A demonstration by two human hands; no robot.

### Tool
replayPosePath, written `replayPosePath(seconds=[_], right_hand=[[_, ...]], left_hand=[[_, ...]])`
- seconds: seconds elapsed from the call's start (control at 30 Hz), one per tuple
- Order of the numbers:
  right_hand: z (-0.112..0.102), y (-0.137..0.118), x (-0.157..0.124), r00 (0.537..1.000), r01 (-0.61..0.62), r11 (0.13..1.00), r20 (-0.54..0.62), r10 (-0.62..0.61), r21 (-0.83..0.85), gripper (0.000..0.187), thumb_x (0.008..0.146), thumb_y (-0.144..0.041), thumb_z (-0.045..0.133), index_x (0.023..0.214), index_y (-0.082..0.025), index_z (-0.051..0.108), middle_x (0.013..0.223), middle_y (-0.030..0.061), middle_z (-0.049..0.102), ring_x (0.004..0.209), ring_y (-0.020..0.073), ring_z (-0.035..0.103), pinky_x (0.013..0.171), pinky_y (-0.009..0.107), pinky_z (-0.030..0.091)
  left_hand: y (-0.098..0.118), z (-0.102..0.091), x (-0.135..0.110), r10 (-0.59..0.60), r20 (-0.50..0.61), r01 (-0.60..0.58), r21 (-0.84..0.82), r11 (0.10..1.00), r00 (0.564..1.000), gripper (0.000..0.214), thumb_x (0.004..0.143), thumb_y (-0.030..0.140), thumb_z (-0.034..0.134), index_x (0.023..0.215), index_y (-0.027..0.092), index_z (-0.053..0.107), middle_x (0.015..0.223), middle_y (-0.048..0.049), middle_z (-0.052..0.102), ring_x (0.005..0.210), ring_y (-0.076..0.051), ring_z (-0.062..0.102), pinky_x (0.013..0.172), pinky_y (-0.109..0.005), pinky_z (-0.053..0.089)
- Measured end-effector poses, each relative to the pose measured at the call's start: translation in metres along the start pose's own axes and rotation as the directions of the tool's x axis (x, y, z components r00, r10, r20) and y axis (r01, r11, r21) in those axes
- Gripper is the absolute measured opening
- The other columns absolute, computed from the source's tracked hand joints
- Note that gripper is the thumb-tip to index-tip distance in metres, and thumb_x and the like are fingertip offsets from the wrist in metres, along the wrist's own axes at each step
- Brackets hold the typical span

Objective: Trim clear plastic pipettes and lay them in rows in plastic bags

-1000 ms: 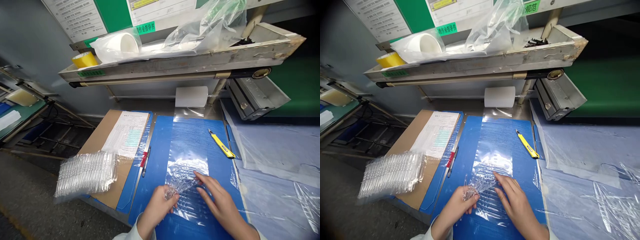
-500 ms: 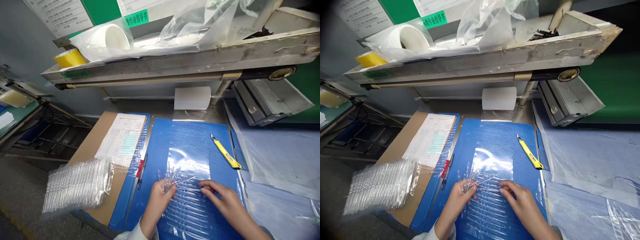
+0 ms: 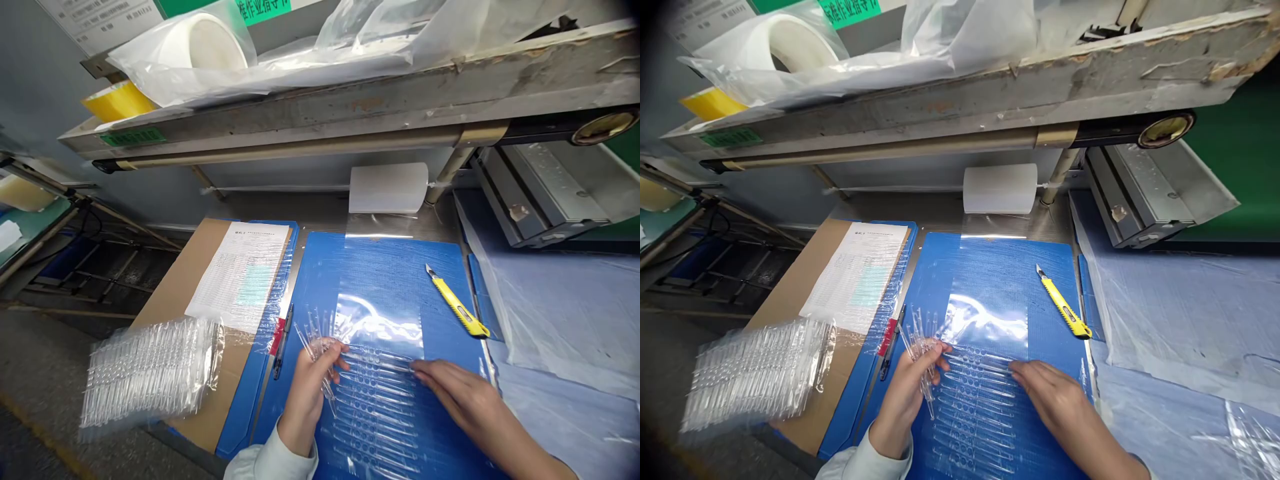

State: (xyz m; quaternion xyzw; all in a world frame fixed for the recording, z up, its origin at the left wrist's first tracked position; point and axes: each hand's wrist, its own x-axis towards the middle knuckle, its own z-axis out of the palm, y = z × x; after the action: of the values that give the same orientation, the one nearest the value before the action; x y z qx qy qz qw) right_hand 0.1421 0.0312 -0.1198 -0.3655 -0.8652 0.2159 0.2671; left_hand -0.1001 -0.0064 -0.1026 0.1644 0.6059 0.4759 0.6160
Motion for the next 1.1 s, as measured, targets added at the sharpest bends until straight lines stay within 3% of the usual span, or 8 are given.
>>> replayPosePath(seconds=[0.1,0.17,0.47,0.63,0.77,0.87,0.97,1.1], right_hand=[[0.005,0.008,-0.002,0.995,-0.015,0.991,-0.101,0.002,-0.131,0.016,0.09,-0.021,0.045,0.092,-0.018,0.061,0.081,0.0027,0.068,0.072,0.013,0.064,0.069,0.025,0.051],[0.01,0.012,-0.002,0.992,-0.021,0.983,-0.13,-0.003,-0.185,0.015,0.09,-0.02,0.047,0.089,-0.018,0.062,0.079,0.0035,0.066,0.071,0.014,0.061,0.069,0.028,0.048],[0.024,0.021,0.003,0.992,0.01,0.981,-0.125,-0.034,-0.192,0.016,0.09,-0.02,0.047,0.088,-0.019,0.063,0.077,0.0042,0.066,0.071,0.015,0.057,0.065,0.03,0.041],[0.022,0.021,0.003,0.996,-0.004,0.977,-0.09,-0.016,-0.211,0.015,0.09,-0.023,0.048,0.092,-0.019,0.062,0.08,0.0046,0.067,0.074,0.0173,0.058,0.066,0.032,0.041],[0.014,0.008,0.01,0.988,-0.122,0.992,-0.103,0.119,-0.023,0.025,0.09,-0.029,0.046,0.11,-0.019,0.057,0.091,0.006,0.068,0.082,0.0173,0.062,0.072,0.031,0.048],[0.008,-0.003,0.017,0.975,-0.222,0.961,0.006,0.224,0.167,0.025,0.092,-0.03,0.041,0.104,-0.021,0.061,0.082,0.0026,0.069,0.073,0.014,0.066,0.064,0.024,0.052],[0.005,-0.004,0.02,0.952,-0.304,0.928,0.107,0.287,0.217,0.025,0.09,-0.033,0.043,0.086,-0.023,0.066,0.076,0.0012,0.07,0.068,0.0146,0.067,0.06,0.023,0.053],[0.005,0.001,0.017,0.965,-0.264,0.953,0.048,0.259,0.148,0.023,0.09,-0.034,0.045,0.086,-0.024,0.065,0.081,0.0014,0.071,0.073,0.0162,0.068,0.064,0.024,0.055]], left_hand=[[0.002,-0.003,0.003,0.067,-0.084,-0.065,0.028,0.998,0.994,0.025,0.072,0.035,0.068,0.079,0.011,0.065,0.076,-0.0059,0.066,0.057,-0.011,0.057,0.044,-0.018,0.037],[0.002,-0.004,0.003,0.074,-0.063,-0.07,0.054,0.996,0.995,0.025,0.072,0.035,0.068,0.079,0.011,0.065,0.071,-0.0038,0.064,0.055,-0.01,0.056,0.044,-0.018,0.036],[0.0,0.001,0.002,0.032,0.024,-0.036,0.173,0.984,0.999,0.029,0.072,0.039,0.065,0.08,0.011,0.064,0.061,-0.0004,0.059,0.046,-0.009,0.051,0.044,-0.02,0.035],[0.002,0.005,0.003,-0.004,0.055,-0.016,0.355,0.935,0.998,0.025,0.073,0.037,0.06,0.075,0.012,0.061,0.055,0.0007,0.056,0.044,-0.01,0.048,0.045,-0.022,0.036],[-0.001,0.014,0.002,0.008,0.097,-0.062,0.574,0.817,0.995,0.019,0.074,0.031,0.054,0.07,0.013,0.06,0.053,0.0013,0.053,0.043,-0.011,0.047,0.047,-0.024,0.037],[-0.003,0.018,0.001,0.027,0.128,-0.104,0.651,0.752,0.991,0.02,0.075,0.029,0.052,0.065,0.013,0.06,0.053,0.0012,0.051,0.046,-0.012,0.048,0.048,-0.025,0.036],[-0.001,0.018,0.001,-0.012,0.159,-0.085,0.59,0.803,0.987,0.015,0.073,0.027,0.058,0.072,0.013,0.064,0.053,0.0028,0.05,0.047,-0.011,0.046,0.049,-0.025,0.036],[0.006,0.013,0.002,-0.153,0.215,0.108,0.205,0.973,0.965,0.033,0.065,0.032,0.071,0.091,0.013,0.062,0.06,0.0024,0.055,0.048,-0.009,0.047,0.05,-0.023,0.039]])
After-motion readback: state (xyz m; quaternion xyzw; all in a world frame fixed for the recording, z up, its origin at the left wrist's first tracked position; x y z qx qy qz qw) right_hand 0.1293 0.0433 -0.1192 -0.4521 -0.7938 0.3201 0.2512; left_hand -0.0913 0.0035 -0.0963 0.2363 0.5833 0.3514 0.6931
